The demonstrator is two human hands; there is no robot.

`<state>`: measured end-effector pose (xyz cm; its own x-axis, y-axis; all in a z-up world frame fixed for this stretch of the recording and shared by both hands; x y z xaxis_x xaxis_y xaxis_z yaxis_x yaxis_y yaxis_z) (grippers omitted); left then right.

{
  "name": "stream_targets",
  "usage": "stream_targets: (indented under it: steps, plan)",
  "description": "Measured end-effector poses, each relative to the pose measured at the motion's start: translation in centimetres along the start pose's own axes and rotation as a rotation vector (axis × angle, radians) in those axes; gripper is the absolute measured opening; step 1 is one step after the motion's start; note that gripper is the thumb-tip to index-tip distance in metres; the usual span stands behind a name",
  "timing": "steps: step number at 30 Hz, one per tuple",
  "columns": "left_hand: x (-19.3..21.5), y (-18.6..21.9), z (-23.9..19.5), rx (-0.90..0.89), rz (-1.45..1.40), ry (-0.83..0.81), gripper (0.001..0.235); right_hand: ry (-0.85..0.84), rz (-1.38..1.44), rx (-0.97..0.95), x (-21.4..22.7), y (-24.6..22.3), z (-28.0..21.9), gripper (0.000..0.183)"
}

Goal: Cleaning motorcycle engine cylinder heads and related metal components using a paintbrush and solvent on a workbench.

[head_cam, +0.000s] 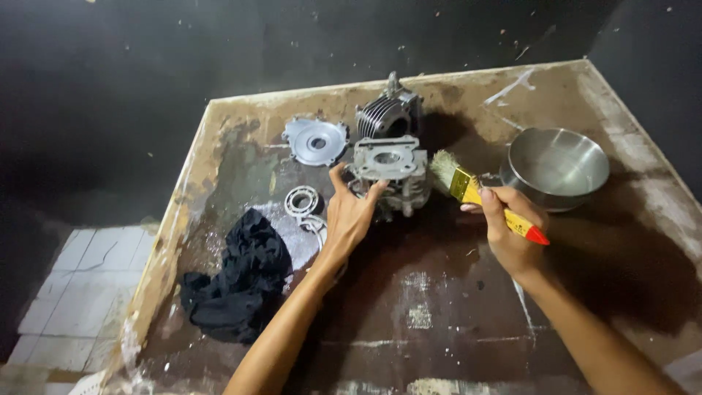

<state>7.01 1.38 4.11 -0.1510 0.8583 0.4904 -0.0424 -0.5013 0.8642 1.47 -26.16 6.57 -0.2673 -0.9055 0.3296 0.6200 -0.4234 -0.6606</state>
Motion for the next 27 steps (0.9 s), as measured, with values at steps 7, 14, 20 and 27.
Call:
stream_targets:
  steps: [7,14,20,27]
  plan:
    - [-1.5,0.7,-1.1,0.054,-0.071,-0.013,0.094,-0.023,0.015,-0.046,0.1,1.0,0.1,0.020]
    - [0.0,4.0,-2.5,0.092,-0.022,-0.165,0.101,-0.032,0.195,-0.152,0.6,1.7,0.4,0.027]
    - [1.4,1.8,-2.0,0.042,0.199,-0.172,0.101,0.033,-0.041,-0.090,3.1,5.4,0.3,0.030]
    - [1.6,1.8,-2.5,-0.146,0.077,-0.001,0.072,0.307,0.109,-0.388,11.6,6.4,4.7,0.030]
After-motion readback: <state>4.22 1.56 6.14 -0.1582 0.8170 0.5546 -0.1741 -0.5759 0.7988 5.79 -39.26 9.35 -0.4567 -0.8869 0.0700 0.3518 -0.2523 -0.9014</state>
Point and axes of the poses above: each hand's wrist, its own z-axis towards the middle knuckle, its own x-axis out of the back of the hand, y = z × x, the point moved 4 cm from there along z, towards the middle knuckle, and after that the axes turned 7 degrees about -y, right-handed, at the moved point
